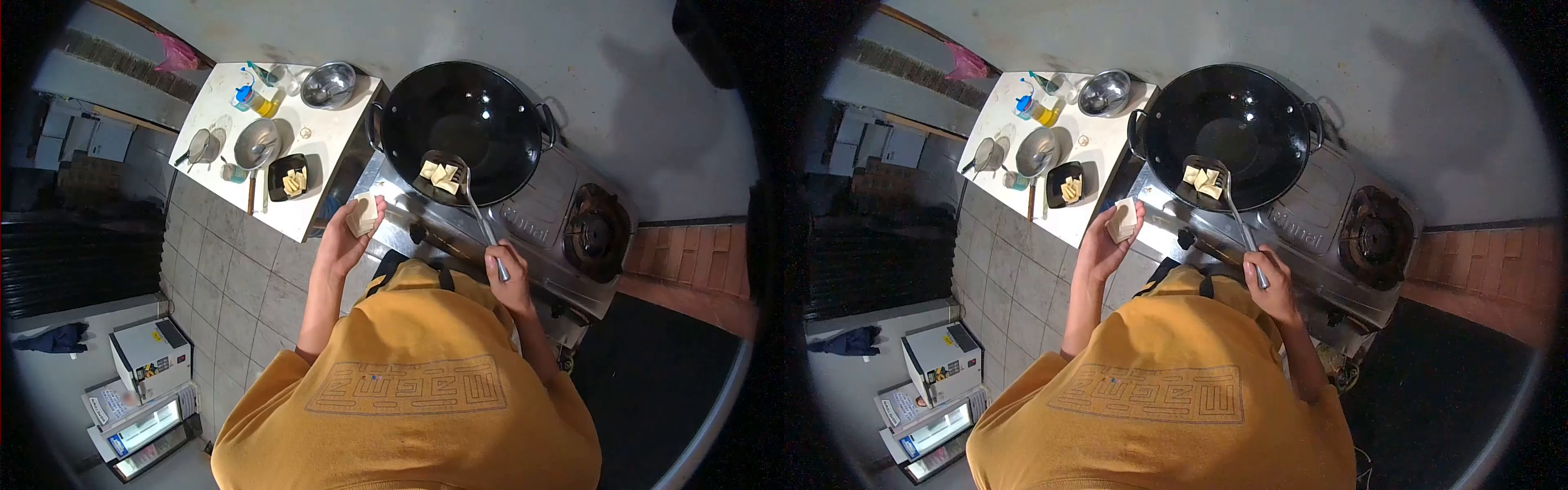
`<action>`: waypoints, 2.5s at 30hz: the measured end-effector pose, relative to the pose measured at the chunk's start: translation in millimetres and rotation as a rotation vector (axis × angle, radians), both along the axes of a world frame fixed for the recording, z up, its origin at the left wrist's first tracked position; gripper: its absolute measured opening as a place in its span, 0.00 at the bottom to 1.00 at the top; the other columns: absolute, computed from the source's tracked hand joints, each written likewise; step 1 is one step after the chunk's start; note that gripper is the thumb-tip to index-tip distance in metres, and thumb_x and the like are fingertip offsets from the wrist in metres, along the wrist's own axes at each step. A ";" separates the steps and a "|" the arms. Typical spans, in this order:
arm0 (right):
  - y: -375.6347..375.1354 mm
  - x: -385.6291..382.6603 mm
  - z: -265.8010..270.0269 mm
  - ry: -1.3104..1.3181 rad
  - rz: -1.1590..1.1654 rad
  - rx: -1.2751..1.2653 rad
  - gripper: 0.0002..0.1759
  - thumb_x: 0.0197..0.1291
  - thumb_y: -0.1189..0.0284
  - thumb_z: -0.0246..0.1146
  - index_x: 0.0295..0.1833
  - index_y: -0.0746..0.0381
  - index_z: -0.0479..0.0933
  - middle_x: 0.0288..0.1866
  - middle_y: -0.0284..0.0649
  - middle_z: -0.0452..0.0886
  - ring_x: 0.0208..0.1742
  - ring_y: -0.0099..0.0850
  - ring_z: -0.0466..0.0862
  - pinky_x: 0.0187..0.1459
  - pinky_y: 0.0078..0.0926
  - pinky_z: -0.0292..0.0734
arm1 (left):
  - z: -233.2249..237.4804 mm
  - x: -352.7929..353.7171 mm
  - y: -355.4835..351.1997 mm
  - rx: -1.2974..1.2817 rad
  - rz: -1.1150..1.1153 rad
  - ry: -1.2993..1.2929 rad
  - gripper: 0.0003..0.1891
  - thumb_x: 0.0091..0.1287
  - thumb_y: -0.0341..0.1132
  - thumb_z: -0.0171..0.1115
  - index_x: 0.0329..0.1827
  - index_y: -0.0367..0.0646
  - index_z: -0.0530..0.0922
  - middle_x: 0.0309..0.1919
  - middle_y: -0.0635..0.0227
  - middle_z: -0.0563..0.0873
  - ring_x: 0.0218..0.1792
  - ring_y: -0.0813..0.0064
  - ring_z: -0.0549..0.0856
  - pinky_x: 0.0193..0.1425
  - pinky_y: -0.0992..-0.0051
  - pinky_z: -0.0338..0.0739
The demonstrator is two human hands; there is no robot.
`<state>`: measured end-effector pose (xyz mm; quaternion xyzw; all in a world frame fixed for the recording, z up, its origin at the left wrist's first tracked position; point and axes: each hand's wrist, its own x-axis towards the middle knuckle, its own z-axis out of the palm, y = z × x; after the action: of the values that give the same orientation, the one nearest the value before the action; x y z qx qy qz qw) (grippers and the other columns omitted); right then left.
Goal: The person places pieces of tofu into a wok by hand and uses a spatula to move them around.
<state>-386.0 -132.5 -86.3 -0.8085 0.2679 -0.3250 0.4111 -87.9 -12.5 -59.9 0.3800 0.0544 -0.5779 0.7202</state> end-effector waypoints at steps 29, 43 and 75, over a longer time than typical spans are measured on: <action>3.5 1.4 0.3 -0.003 0.032 -0.012 0.08 0.60 0.81 0.62 0.45 0.63 0.75 0.34 0.46 0.76 0.33 0.45 0.80 0.36 0.35 0.76 | -7.2 3.9 1.8 -0.015 0.030 0.047 0.21 0.74 0.32 0.49 0.65 0.26 0.64 0.60 0.48 0.78 0.60 0.60 0.80 0.68 0.67 0.76; 12.8 5.4 2.8 0.000 0.049 0.007 0.07 0.60 0.80 0.62 0.44 0.63 0.76 0.34 0.45 0.74 0.33 0.44 0.79 0.37 0.34 0.77 | -9.0 2.7 3.1 -0.023 0.043 0.054 0.22 0.73 0.31 0.51 0.64 0.24 0.64 0.60 0.46 0.77 0.60 0.60 0.80 0.68 0.67 0.76; 8.1 -2.9 -14.8 0.000 0.147 -0.263 0.13 0.47 0.79 0.69 0.40 0.62 0.78 0.31 0.38 0.69 0.28 0.32 0.77 0.29 0.31 0.75 | 10.5 26.1 12.3 0.151 0.183 0.011 0.22 0.75 0.32 0.49 0.67 0.28 0.62 0.59 0.48 0.76 0.58 0.61 0.80 0.65 0.68 0.78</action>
<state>-389.0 -124.4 -101.1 -0.8728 0.1632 -0.3265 0.3242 -61.8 -0.2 -49.4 0.4233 0.1362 -0.5062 0.7389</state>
